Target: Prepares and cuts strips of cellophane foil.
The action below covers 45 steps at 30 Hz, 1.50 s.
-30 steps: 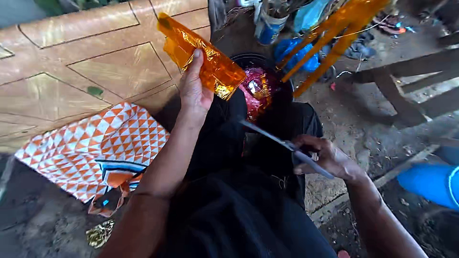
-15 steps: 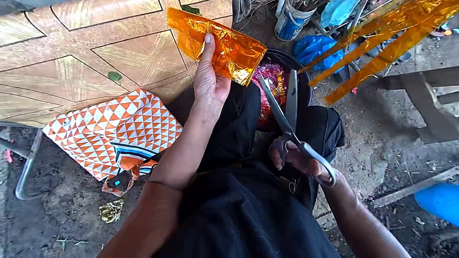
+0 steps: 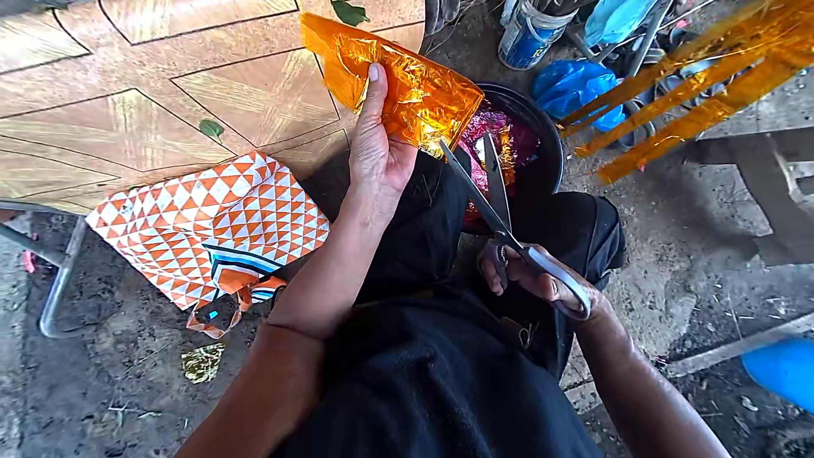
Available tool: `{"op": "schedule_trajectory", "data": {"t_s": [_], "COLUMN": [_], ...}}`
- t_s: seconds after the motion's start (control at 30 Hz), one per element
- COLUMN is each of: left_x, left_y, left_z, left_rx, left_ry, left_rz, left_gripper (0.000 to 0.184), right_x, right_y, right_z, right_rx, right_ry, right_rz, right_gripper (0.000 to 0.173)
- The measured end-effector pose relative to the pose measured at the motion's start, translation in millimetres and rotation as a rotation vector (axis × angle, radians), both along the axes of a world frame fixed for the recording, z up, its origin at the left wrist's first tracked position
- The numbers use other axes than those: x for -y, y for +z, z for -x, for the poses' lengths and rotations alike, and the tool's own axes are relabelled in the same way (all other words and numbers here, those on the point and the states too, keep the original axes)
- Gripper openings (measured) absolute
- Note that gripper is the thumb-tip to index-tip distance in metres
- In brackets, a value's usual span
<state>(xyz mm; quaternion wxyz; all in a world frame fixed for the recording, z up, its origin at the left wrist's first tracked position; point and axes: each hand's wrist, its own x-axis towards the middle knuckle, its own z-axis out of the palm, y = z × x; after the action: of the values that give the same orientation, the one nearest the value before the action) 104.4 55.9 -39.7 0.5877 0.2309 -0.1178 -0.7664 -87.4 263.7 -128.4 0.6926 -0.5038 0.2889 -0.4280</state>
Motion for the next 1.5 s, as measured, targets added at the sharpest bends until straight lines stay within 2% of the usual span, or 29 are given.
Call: {"op": "schedule_trajectory", "data": {"t_s": [0.33, 0.47, 0.63, 0.77, 1.03, 1.4, 1.5], "left_x": [-5, -7, -6, 3, 6, 5, 7], "left_y": [-17, -29, -40, -45, -48, -58, -60], "left_z": [-14, -25, -34, -41, -54, -60, -63], "left_rx": [0.045, -0.013, -0.021, -0.031, 0.014, 0.114, 0.149], "left_ry": [-0.098, -0.177, -0.167, -0.241, -0.359, -0.296, -0.29], "left_rz": [0.127, 0.198, 0.193, 0.311, 0.494, 0.531, 0.538], "left_gripper": [0.026, 0.021, 0.031, 0.034, 0.056, 0.056, 0.062], "right_x": [7, 11, 12, 12, 16, 8, 6], "right_y": [0, 4, 5, 9, 10, 1, 2], "right_z": [8, 15, 22, 22, 19, 7, 6], "right_rx": [0.02, 0.057, 0.086, 0.025, -0.01, 0.04, 0.025], "right_ry": [-0.013, -0.005, 0.01, 0.028, 0.071, -0.039, -0.036], "right_rz": [0.002, 0.019, 0.004, -0.007, -0.042, -0.096, -0.102], "right_gripper": [0.065, 0.062, 0.058, 0.064, 0.066, 0.057, 0.058]}}
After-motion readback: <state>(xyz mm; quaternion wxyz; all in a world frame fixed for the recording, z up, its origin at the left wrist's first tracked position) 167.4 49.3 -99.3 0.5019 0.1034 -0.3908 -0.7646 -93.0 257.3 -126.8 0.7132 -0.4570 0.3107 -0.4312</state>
